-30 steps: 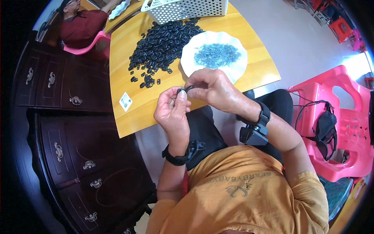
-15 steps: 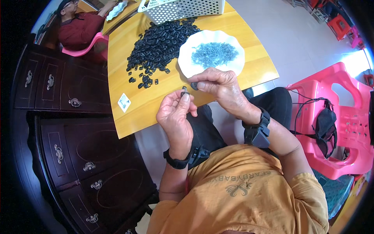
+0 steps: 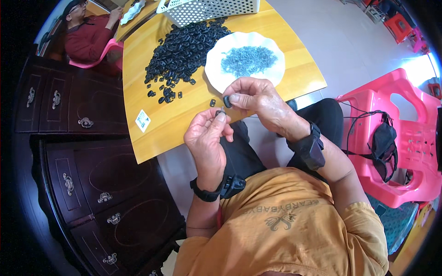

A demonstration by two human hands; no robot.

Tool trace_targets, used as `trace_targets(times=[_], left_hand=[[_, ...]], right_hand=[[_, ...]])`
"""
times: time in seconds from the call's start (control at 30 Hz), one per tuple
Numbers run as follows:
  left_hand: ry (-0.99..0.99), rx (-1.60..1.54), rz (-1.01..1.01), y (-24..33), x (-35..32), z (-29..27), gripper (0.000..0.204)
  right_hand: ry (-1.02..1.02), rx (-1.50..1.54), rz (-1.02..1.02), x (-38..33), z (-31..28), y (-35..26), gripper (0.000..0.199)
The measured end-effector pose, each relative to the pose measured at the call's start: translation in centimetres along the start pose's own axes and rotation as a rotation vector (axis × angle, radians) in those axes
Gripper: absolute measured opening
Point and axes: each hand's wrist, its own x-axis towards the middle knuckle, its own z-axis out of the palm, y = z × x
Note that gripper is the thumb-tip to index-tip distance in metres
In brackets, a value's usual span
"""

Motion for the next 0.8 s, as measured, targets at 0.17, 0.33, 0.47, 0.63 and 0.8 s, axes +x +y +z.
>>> trace_targets(times=[0.17,0.33,0.47,0.63,0.8], left_hand=[[-0.025,0.053,-0.026,0.15,-0.22,-0.01,0.011],[-0.019,0.065,-0.037,0.21,-0.2,-0.06,0.011],[-0.031,0.073,-0.037,0.25,-0.26,0.09,0.012],[-0.028,0.073,-0.046,0.07,-0.22,0.03,0.011],[-0.032,0.074,-0.046,-0.01,-0.2,0.02,0.011]], right_hand=[[-0.003,0.034,0.039,0.13,-0.26,0.2,0.013],[-0.021,0.005,0.041,0.2,-0.34,0.29,0.013],[-0.025,-0.02,0.036,0.23,-0.35,0.17,0.012],[-0.032,-0.024,0.021,0.33,-0.32,0.2,0.012],[-0.033,-0.077,0.007,0.24,-0.36,-0.02,0.012]])
